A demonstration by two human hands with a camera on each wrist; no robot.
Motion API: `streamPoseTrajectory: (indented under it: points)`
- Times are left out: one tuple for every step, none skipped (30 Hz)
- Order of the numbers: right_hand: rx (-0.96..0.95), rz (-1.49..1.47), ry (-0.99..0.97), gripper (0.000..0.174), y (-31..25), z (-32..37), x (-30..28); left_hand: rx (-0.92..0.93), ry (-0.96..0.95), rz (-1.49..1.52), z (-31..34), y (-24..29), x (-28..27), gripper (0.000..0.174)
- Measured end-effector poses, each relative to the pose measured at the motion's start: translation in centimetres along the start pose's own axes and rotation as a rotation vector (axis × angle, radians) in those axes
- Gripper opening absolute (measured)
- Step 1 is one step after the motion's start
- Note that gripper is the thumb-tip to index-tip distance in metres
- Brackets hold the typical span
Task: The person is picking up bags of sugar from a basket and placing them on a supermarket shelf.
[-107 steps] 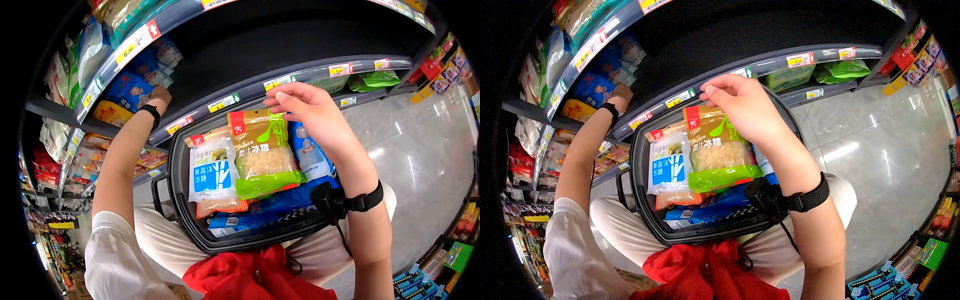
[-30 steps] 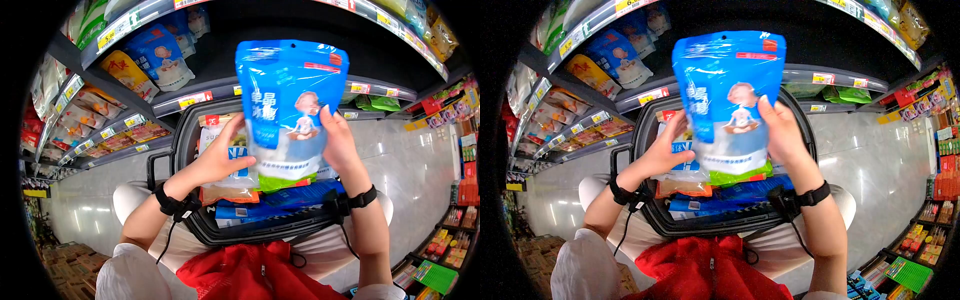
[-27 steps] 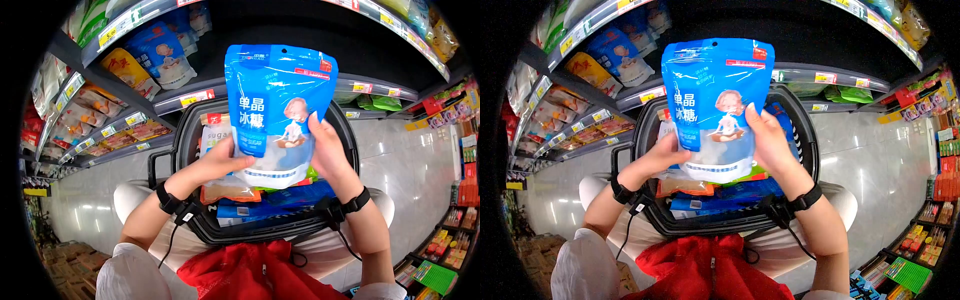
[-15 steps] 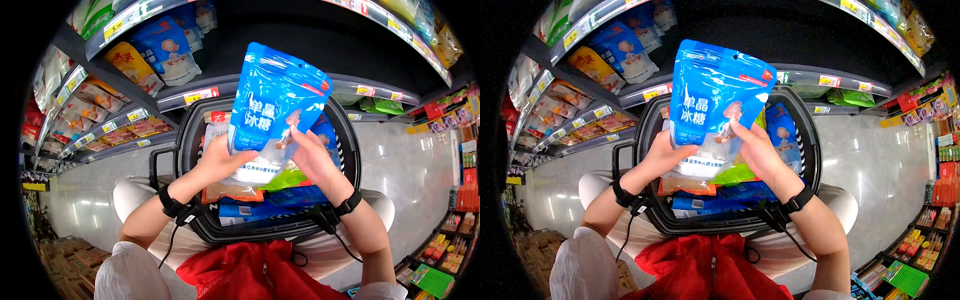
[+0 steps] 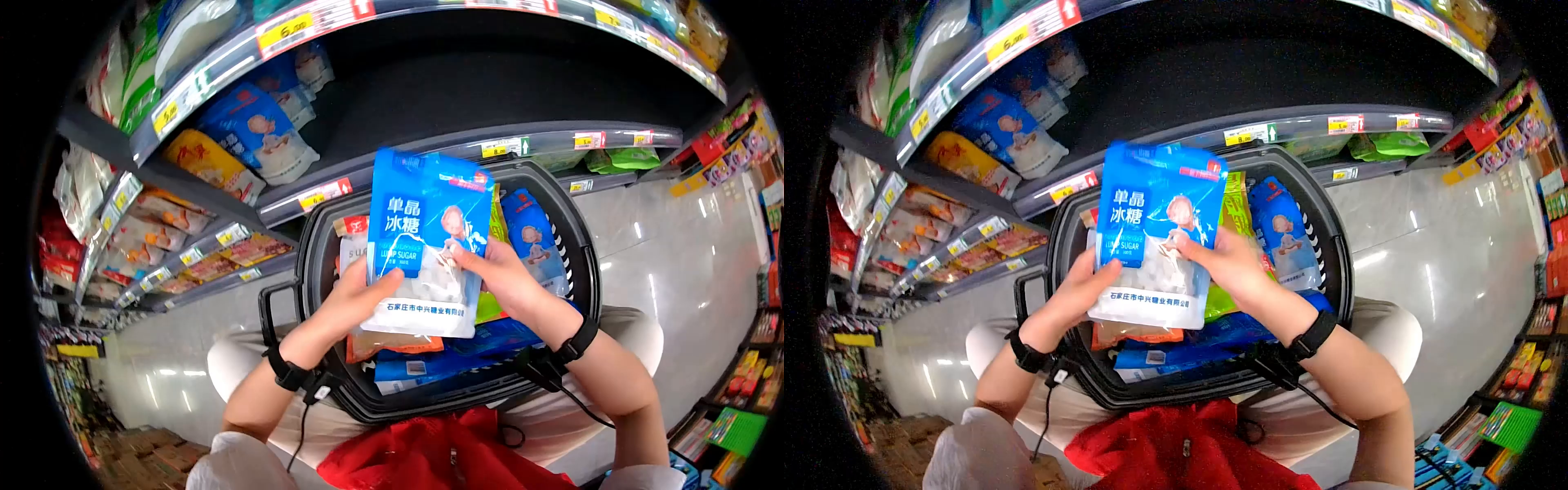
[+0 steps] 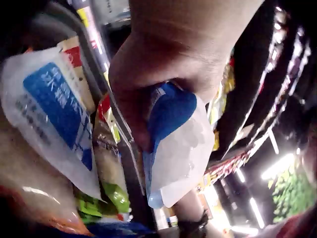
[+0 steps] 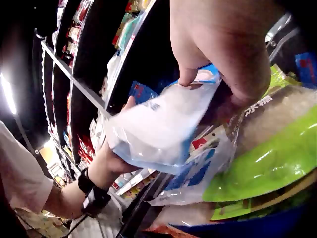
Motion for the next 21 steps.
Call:
streamPoseTrajectory:
  points:
    - [0.016, 0.073, -0.001, 0.038, 0.4, 0.0, -0.1, -0.011, -0.011, -0.020, 0.1, 0.3, 0.1, 0.032]
    - [-0.004, 0.115, 0.010, 0.038, 1.1, -0.3, -0.3, -0.141, 0.021, 0.100, 0.1, 0.1, 0.1, 0.030]
    - [-0.016, 0.099, 0.012, 0.038, 1.5, -0.4, -0.5, -0.270, 0.059, 0.221, 0.3, -0.4, 0.0, 0.029]
    - [-0.001, 0.054, -0.003, 0.038, 1.8, -0.3, -0.5, -0.259, 0.058, 0.218, 0.2, -0.6, -0.1, 0.030]
    - [0.015, 0.010, -0.019, 0.038, 2.0, -0.4, -0.4, -0.269, 0.059, 0.204, 0.2, -0.8, -0.1, 0.030]
    - [0.054, -0.061, -0.013, 0.039, 1.9, -0.3, -0.3, -0.190, 0.054, 0.124, 0.1, -0.6, -0.1, 0.031]
    - [0.050, -0.073, -0.014, 0.039, 1.8, -0.1, -0.1, -0.108, 0.048, 0.047, 0.2, -0.4, -0.1, 0.031]
    - [0.064, -0.188, -0.037, 0.040, 1.8, 0.0, 0.2, -0.063, 0.039, -0.037, 0.2, -0.4, -0.2, 0.031]
    - [0.080, -0.301, -0.061, 0.040, 1.7, 0.1, 0.5, -0.064, 0.038, -0.040, 0.3, -0.3, -0.2, 0.031]
    - [0.105, -0.296, -0.056, 0.040, 1.8, 0.4, 0.5, -0.028, 0.010, -0.253, 0.3, 0.2, 0.0, 0.031]
    - [0.105, -0.294, -0.057, 0.040, 1.8, 0.5, 0.4, 0.010, -0.017, -0.463, 0.4, 0.8, 0.3, 0.031]
    - [0.073, -0.296, -0.036, 0.040, 1.8, 0.6, 0.2, -0.041, -0.037, -0.441, 0.4, 1.4, 0.8, 0.031]
    - [0.042, -0.299, -0.013, 0.039, 1.7, 0.6, 0.1, -0.041, -0.037, -0.436, 0.1, 1.4, 0.8, 0.031]
    - [0.028, -0.303, 0.021, 0.037, 1.3, 0.6, -0.1, 0.024, -0.064, -0.383, -0.1, 1.5, 1.0, 0.033]
    - [-0.068, -0.227, 0.072, 0.031, 0.6, 0.6, -0.2, 0.086, -0.097, -0.334, -0.3, 2.0, 1.0, 0.034]
    - [-0.053, -0.240, 0.104, 0.029, 0.1, 0.6, -0.5, 0.062, -0.083, -0.319, -0.5, 2.3, 0.9, 0.041]
    - [-0.044, -0.244, 0.137, 0.027, -0.7, 0.5, -1.0, 0.106, -0.080, -0.163, -0.8, 2.3, 0.7, 0.046]
    - [-0.096, -0.194, 0.193, 0.026, -1.9, 0.1, -1.9, 0.131, -0.053, -0.072, -0.8, 2.7, 0.2, 0.047]
    - [-0.141, -0.144, 0.248, 0.025, -3.1, -0.6, -2.5, 0.154, -0.023, 0.026, -0.5, 3.1, -0.3, 0.048]
    - [-0.203, -0.115, 0.267, 0.025, -5.8, -2.0, -2.4, 0.158, 0.036, -0.010, -0.1, 3.7, -1.1, 0.048]
    - [-0.258, -0.072, 0.287, 0.024, -8.8, -4.1, -2.2, 0.188, 0.034, 0.015, 0.1, 4.2, -2.0, 0.048]
Point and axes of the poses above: each hand's wrist, its own z-axis away from the middle knuckle, its own x-axis out of the palm, y = z × x, the point moved 4 cm from there along -z, towards the middle knuckle, and after that the axes turned 11 degrees about -y, right-handed, at the moved point
